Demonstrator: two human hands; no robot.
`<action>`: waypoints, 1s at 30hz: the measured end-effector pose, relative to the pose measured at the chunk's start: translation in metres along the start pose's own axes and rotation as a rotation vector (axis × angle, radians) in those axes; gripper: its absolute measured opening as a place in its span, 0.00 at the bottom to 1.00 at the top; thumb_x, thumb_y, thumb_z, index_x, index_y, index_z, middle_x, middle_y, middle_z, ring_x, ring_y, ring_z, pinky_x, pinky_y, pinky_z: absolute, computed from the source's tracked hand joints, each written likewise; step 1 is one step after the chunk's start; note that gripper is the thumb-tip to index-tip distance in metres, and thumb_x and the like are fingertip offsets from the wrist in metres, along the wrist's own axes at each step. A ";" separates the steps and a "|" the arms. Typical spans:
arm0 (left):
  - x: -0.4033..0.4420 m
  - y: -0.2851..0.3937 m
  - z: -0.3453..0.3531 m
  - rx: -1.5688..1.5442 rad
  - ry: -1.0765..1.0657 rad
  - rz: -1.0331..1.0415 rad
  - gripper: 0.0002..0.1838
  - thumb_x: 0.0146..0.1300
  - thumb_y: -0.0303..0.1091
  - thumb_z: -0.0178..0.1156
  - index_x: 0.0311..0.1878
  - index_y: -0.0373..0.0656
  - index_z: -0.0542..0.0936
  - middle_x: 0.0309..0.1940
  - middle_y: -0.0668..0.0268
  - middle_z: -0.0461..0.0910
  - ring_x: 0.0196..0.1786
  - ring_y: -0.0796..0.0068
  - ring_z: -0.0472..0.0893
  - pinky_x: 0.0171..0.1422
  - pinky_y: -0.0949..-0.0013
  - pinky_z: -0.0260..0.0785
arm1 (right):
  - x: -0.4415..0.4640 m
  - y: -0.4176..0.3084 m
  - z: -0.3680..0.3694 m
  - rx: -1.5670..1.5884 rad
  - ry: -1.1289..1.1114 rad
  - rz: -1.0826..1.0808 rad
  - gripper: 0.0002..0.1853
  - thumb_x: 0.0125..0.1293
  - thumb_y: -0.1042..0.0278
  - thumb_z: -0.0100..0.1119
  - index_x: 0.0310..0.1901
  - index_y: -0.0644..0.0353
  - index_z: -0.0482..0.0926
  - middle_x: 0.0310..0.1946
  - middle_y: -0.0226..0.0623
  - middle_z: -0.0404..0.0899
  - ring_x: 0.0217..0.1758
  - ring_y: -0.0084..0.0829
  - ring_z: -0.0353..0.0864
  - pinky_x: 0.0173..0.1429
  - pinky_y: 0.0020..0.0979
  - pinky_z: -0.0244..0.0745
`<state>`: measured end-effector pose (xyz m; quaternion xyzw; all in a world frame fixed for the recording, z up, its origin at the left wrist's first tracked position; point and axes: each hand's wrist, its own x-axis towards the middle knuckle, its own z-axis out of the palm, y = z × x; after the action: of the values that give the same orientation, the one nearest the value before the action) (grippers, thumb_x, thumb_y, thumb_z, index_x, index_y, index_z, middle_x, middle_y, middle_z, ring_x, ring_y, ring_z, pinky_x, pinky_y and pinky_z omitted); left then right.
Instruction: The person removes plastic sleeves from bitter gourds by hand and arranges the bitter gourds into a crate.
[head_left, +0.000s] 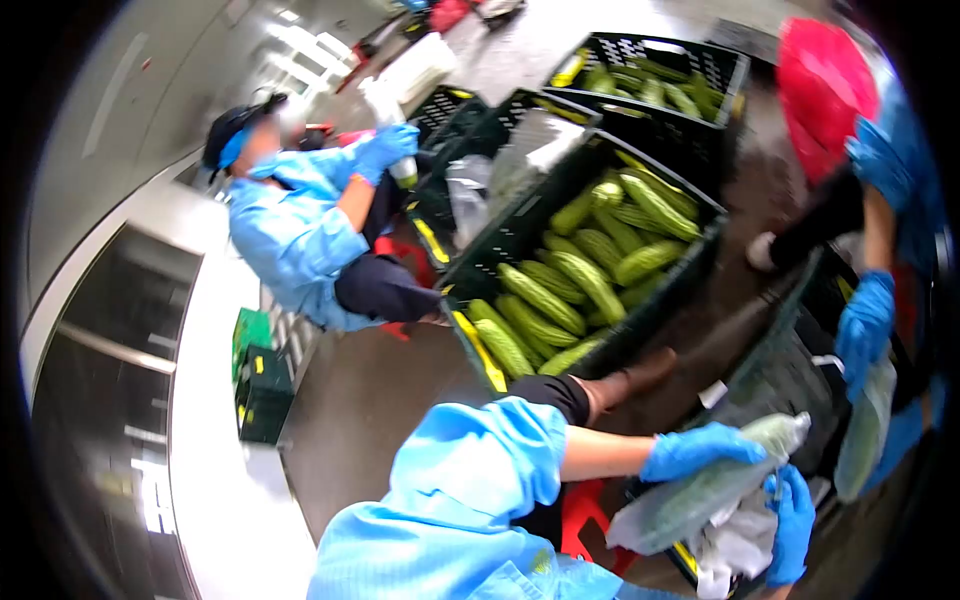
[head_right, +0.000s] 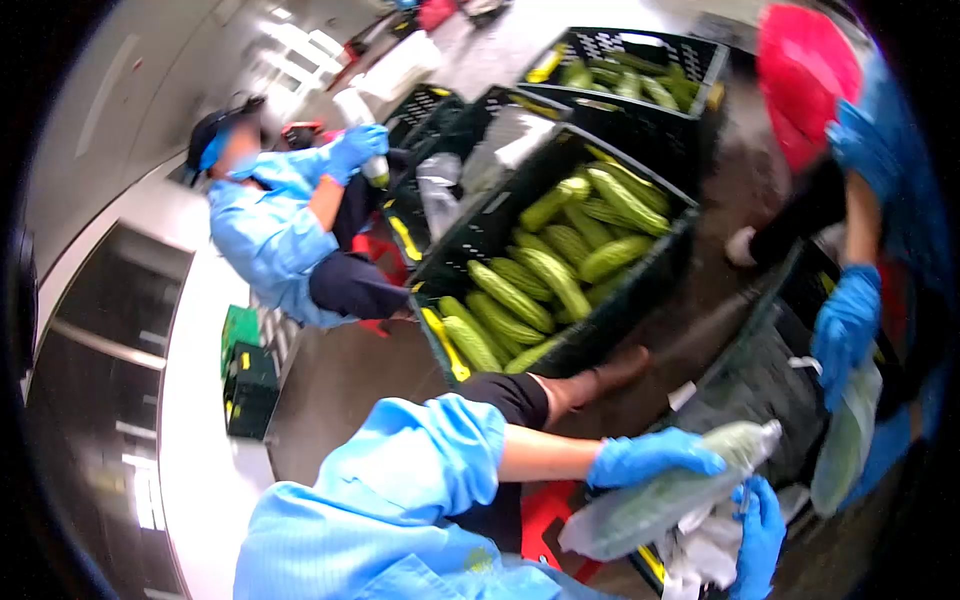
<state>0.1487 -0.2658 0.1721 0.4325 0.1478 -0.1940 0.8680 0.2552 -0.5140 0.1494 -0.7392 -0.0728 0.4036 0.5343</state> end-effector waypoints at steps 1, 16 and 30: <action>-0.002 -0.001 0.002 -0.043 -0.008 -0.002 0.27 0.64 0.54 0.61 0.54 0.39 0.79 0.47 0.68 0.80 0.49 0.78 0.75 0.58 0.69 0.67 | 0.003 0.010 0.004 -0.094 0.025 -0.032 0.16 0.74 0.64 0.50 0.56 0.63 0.75 0.51 0.34 0.78 0.49 0.27 0.77 0.56 0.30 0.74; 0.011 -0.055 0.032 -0.141 0.111 -0.256 0.32 0.58 0.60 0.59 0.54 0.41 0.78 0.45 0.59 0.80 0.46 0.67 0.77 0.55 0.66 0.68 | 0.008 0.041 0.051 -0.212 0.007 -0.061 0.23 0.72 0.65 0.49 0.65 0.65 0.68 0.53 0.51 0.77 0.49 0.41 0.79 0.52 0.35 0.73; 0.055 -0.022 0.052 -0.227 0.116 -0.151 0.36 0.58 0.68 0.56 0.53 0.44 0.77 0.44 0.59 0.80 0.45 0.68 0.77 0.56 0.65 0.67 | -0.003 0.075 0.043 0.595 0.082 0.056 0.21 0.75 0.60 0.46 0.63 0.62 0.70 0.52 0.42 0.77 0.50 0.34 0.78 0.54 0.32 0.73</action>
<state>0.1911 -0.3318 0.1641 0.3299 0.2509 -0.2153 0.8842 0.2004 -0.5157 0.0830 -0.5677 0.0907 0.3916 0.7185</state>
